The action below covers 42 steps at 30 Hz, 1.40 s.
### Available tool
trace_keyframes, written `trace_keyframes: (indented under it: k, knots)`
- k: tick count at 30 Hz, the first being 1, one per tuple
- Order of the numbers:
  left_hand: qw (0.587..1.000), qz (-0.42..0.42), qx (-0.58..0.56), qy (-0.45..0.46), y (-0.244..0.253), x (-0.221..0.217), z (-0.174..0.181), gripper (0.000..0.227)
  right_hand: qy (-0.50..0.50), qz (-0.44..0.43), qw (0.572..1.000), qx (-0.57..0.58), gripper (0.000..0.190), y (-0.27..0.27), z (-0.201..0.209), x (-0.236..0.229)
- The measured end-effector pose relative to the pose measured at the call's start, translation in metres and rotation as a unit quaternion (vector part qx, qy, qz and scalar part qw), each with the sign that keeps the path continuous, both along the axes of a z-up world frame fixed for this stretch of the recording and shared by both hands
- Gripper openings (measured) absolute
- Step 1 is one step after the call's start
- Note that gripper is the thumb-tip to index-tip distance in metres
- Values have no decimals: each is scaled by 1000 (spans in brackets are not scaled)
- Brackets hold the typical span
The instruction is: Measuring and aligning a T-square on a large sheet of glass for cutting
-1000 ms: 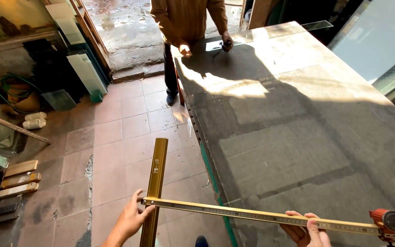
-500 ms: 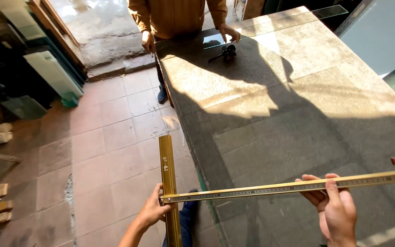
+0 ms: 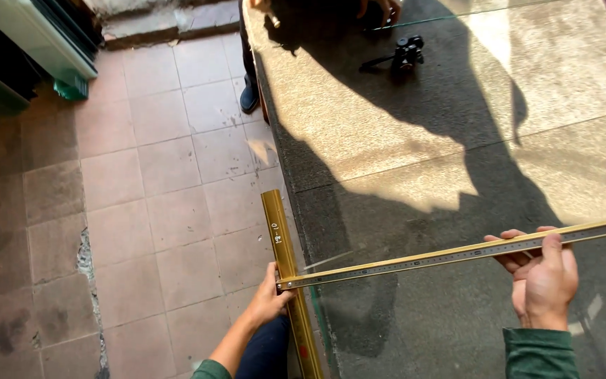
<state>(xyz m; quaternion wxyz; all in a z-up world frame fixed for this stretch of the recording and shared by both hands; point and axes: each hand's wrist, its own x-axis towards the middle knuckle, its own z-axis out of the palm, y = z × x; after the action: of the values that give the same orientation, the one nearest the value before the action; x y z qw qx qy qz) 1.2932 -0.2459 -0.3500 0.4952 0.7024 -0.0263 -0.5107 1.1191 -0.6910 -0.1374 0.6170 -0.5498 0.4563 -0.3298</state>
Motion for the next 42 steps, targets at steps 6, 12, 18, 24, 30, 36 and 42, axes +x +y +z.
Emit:
trace_keyframes:
  k: [6, 12, 18, 24, 30, 36, 42]
  knots:
    - [999, -8, -3, -41, -14, 13, -17, 60, 43, 13, 999, -6, 17, -21, 0, 10]
    - [1000, 3, -2, -14, -27, 27, -12, 56, 59, 16, 998, -18, 17, -24, 7, 32]
    - [999, 19, 1, -27, -32, 44, -19, 58, 8, 9, 1000, 3, 13, -33, 2, 52]
    - [999, 15, 17, -38, -35, 52, -16, 54, 40, -5, 999, 36, 20, -40, -5, 67]
    - [988, -25, 119, -90, -23, 22, -53, 76, 25, -30, 995, 88, 23, -72, -67, 35]
    - [976, 39, 214, -30, -19, -21, -40, 67, 52, -74, 982, 167, 32, -94, -139, -10]
    - [969, 188, 142, 78, -15, -19, -86, 76, 56, -117, 964, 231, 32, -86, -138, 35]
